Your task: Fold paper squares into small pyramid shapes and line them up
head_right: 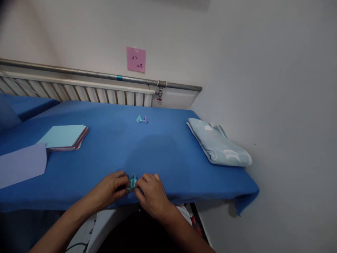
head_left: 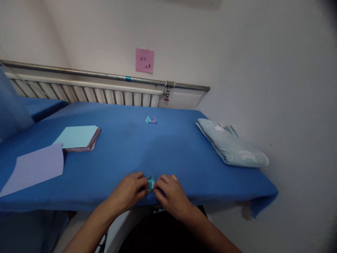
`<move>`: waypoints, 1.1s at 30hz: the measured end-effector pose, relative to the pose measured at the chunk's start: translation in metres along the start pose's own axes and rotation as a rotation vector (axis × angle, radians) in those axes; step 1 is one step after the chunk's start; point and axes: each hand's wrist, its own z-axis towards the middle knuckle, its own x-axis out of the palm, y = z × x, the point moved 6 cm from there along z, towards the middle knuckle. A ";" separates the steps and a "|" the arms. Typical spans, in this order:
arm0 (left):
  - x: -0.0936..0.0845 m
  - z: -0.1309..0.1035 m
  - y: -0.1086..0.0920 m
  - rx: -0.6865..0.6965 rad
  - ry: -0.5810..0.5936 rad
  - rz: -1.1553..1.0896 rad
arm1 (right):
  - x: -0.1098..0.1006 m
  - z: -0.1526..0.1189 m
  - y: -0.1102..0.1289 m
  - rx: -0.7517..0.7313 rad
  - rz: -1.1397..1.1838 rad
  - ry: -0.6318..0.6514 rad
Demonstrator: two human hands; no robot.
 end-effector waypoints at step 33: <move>-0.010 0.017 0.005 -0.225 -0.114 0.137 | -0.003 0.033 -0.015 0.197 0.100 0.007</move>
